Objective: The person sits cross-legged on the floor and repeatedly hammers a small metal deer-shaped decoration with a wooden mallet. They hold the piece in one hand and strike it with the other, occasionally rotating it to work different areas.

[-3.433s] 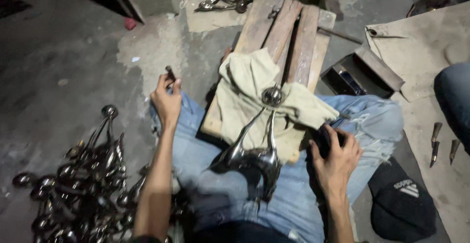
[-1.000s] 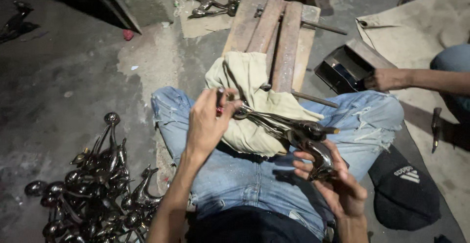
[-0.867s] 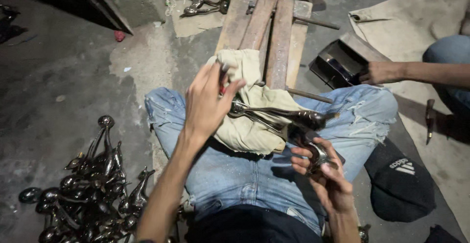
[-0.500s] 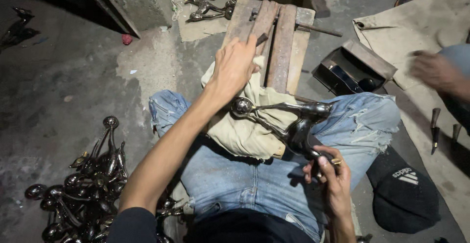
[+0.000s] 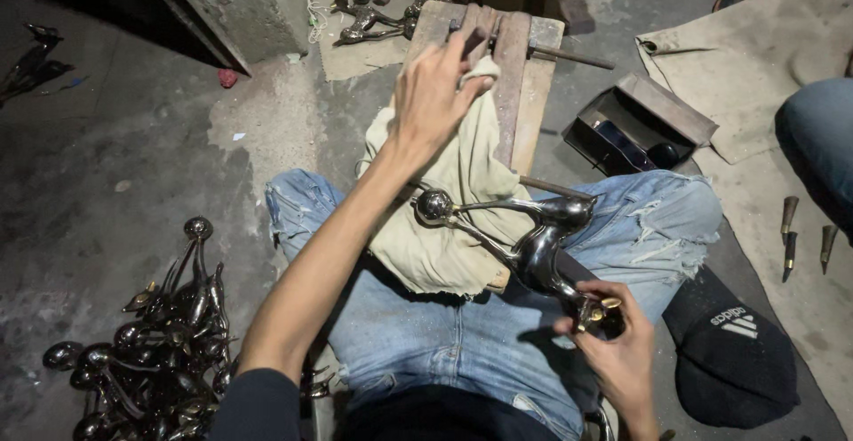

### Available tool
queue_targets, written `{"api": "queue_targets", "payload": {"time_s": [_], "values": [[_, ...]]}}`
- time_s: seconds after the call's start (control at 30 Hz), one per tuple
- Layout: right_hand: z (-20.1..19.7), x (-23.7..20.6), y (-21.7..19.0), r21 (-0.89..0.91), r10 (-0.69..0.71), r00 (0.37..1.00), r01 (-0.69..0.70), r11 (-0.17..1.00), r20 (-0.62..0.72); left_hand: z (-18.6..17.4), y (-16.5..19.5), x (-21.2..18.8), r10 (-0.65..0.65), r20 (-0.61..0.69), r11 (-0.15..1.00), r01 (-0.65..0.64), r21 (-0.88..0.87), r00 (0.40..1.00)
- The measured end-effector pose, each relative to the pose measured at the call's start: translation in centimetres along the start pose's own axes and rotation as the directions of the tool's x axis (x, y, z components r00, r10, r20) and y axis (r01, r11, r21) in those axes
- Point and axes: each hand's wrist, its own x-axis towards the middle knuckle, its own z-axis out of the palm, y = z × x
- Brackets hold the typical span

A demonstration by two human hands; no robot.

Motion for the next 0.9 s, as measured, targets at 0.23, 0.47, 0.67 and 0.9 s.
{"api": "queue_targets", "payload": {"time_s": [0.23, 0.47, 0.67, 0.9], "values": [[1.4, 0.2, -1.9, -0.462, -0.331, 0.928, 0.222, 0.859, -0.169, -0.3, -1.3, -0.9, 0.021, -0.054, 0.999, -0.019, 0.040, 0.998], [-0.4, 1.5, -3.0, -0.387, -0.425, 0.891, 0.339, 0.858, -0.162, -2.4, -0.6, -2.9, -0.035, -0.093, 0.999, 0.036, 0.008, 0.995], [-3.4, 2.5, -3.6, -0.108, -0.400, 0.909, 0.389, 0.915, -0.120, -7.3, 0.6, -9.8, -0.228, 0.296, 0.940, 0.289, -0.181, 0.928], [-4.7, 4.3, -5.4, 0.118, -0.524, 0.849, 0.529, 0.840, -0.071, -9.4, 0.6, -13.5, -0.101, 0.387, 0.970, 0.178, -0.168, 0.916]]}}
